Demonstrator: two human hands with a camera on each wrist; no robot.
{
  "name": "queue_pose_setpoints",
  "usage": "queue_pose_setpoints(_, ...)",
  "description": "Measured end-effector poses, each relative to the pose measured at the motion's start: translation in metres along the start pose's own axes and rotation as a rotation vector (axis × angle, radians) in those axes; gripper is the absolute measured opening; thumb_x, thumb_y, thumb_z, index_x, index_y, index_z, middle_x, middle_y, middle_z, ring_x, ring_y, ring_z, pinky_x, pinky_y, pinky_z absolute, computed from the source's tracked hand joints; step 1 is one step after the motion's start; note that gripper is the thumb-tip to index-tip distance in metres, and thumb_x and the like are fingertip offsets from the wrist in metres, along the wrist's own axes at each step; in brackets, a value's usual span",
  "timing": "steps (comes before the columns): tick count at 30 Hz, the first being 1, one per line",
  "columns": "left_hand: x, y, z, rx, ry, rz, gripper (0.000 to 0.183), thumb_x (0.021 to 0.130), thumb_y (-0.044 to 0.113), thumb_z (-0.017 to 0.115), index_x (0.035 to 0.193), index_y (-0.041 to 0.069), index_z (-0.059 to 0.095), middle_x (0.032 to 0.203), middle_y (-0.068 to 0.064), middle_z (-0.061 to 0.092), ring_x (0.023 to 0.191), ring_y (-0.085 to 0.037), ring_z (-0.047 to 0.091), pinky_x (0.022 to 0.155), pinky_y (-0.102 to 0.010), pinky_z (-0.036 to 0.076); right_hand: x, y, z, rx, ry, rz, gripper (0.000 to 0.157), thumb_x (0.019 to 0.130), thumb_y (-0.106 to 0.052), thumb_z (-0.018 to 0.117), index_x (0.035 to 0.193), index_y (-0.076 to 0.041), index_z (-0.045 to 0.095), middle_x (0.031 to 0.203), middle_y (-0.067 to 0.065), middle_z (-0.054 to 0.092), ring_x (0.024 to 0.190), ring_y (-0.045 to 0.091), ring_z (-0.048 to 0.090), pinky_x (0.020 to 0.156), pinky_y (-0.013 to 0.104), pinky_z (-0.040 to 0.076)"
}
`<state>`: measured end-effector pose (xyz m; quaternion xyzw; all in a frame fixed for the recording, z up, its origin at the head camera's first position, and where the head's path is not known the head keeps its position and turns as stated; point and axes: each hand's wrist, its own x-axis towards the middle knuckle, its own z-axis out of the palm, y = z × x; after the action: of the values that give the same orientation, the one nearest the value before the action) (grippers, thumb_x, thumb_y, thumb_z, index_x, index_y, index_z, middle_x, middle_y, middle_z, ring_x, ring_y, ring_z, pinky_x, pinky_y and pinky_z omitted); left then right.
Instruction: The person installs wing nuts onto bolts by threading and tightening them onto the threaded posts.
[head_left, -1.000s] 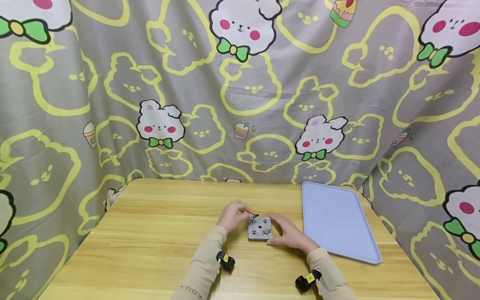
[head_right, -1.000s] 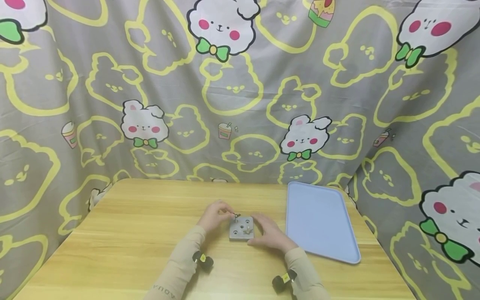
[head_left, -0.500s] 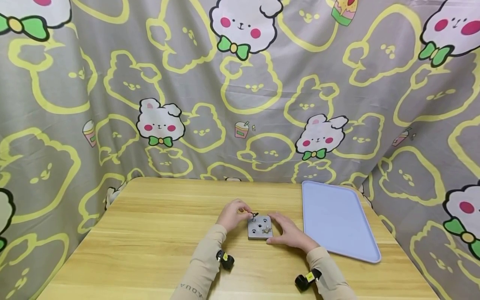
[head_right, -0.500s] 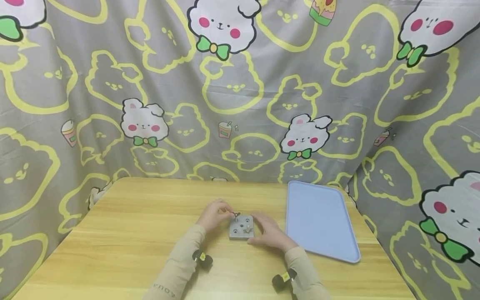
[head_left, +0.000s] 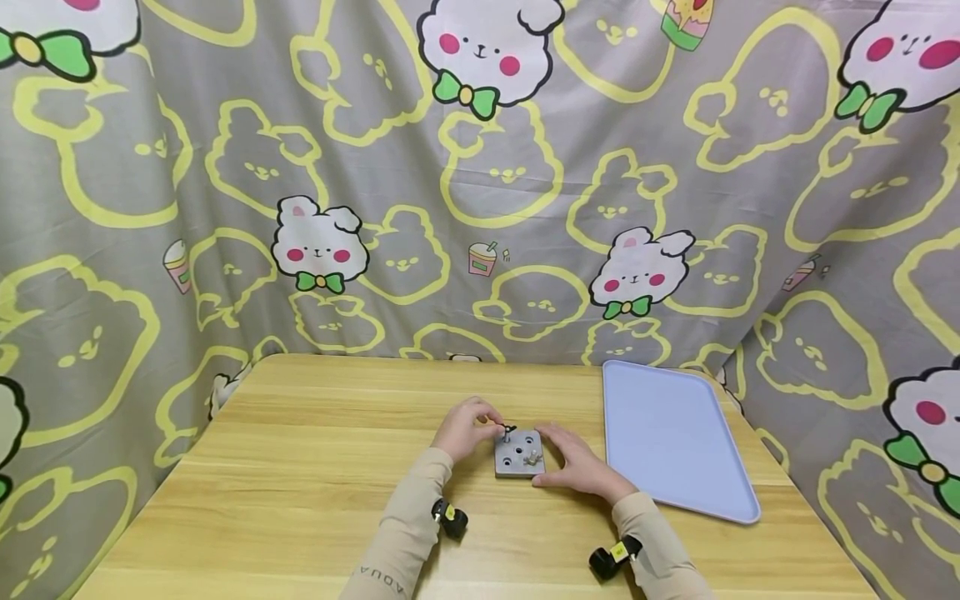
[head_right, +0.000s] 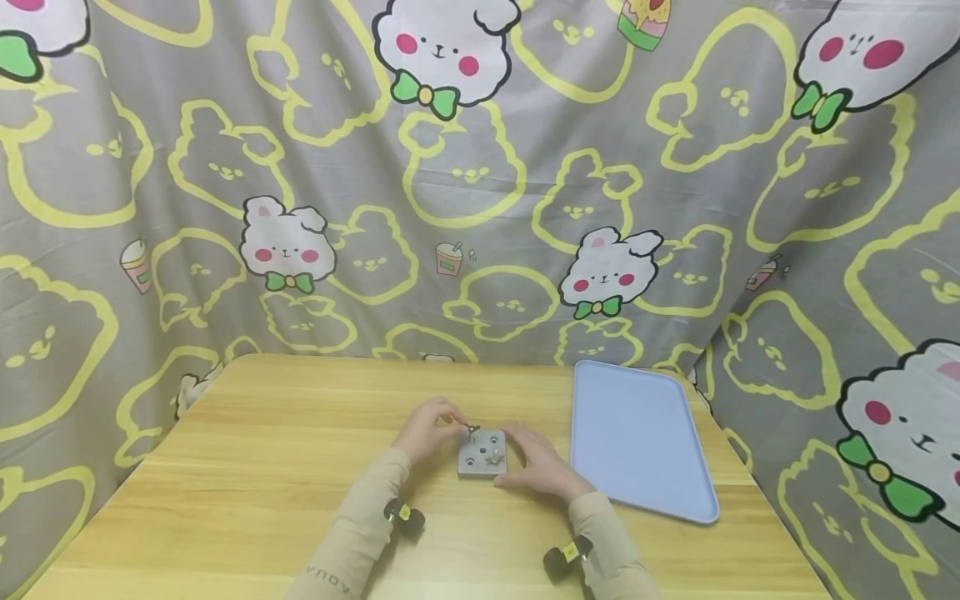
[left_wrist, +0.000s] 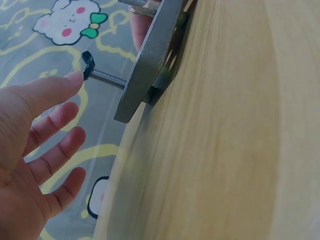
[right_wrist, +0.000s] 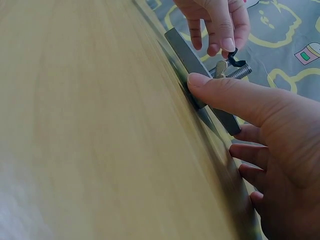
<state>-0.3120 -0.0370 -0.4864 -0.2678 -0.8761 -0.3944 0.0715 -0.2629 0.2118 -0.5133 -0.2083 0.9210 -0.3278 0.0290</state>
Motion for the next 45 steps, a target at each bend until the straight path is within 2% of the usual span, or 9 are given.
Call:
queue_pose_setpoints(15,0.0006,0.0004,-0.0016,0.011,-0.019,-0.014,0.005,0.085,0.022,0.074,0.086,0.018,0.073,0.096,0.002,0.067,0.089,-0.017,0.062,0.077,-0.024,0.05,-0.0004,-0.0004,-0.0004,0.005,-0.001,0.019,0.094,0.075,-0.046,0.08,0.148,-0.005,0.037,0.154,0.021,0.036,0.145,0.045,0.024,0.115,0.067,0.018)
queue_pose_setpoints(30,0.0001,0.002,-0.0036,-0.003,-0.019,-0.008,0.005,0.085,0.022,0.074,0.086,0.017,0.073,0.096,0.001,0.067,0.09,-0.021,0.064,0.077,-0.026,0.05,0.0004,-0.0001,-0.0013,-0.01,0.0,0.012,0.094,0.075,-0.045,0.08,0.148,-0.004,0.038,0.153,0.022,0.037,0.145,0.046,0.025,0.115,0.067,0.019)
queue_pose_setpoints(38,-0.0001,0.0017,-0.0031,0.003,-0.026,-0.009,0.005,0.086,0.022,0.074,0.087,0.017,0.073,0.094,0.002,0.067,0.088,-0.019,0.063,0.077,-0.025,0.05,0.0,-0.0001,-0.0008,-0.014,-0.004,0.021,0.093,0.075,-0.045,0.08,0.148,-0.005,0.038,0.154,0.021,0.037,0.145,0.045,0.024,0.115,0.066,0.019)
queue_pose_setpoints(45,0.0003,0.0008,-0.002,-0.021,-0.031,-0.014,0.006,0.087,0.022,0.073,0.088,0.016,0.073,0.095,0.0,0.067,0.089,-0.021,0.064,0.08,-0.035,0.054,0.0006,-0.0005,-0.0001,-0.006,-0.002,0.02,0.094,0.075,-0.046,0.08,0.148,-0.005,0.038,0.154,0.022,0.036,0.145,0.045,0.025,0.115,0.067,0.019)
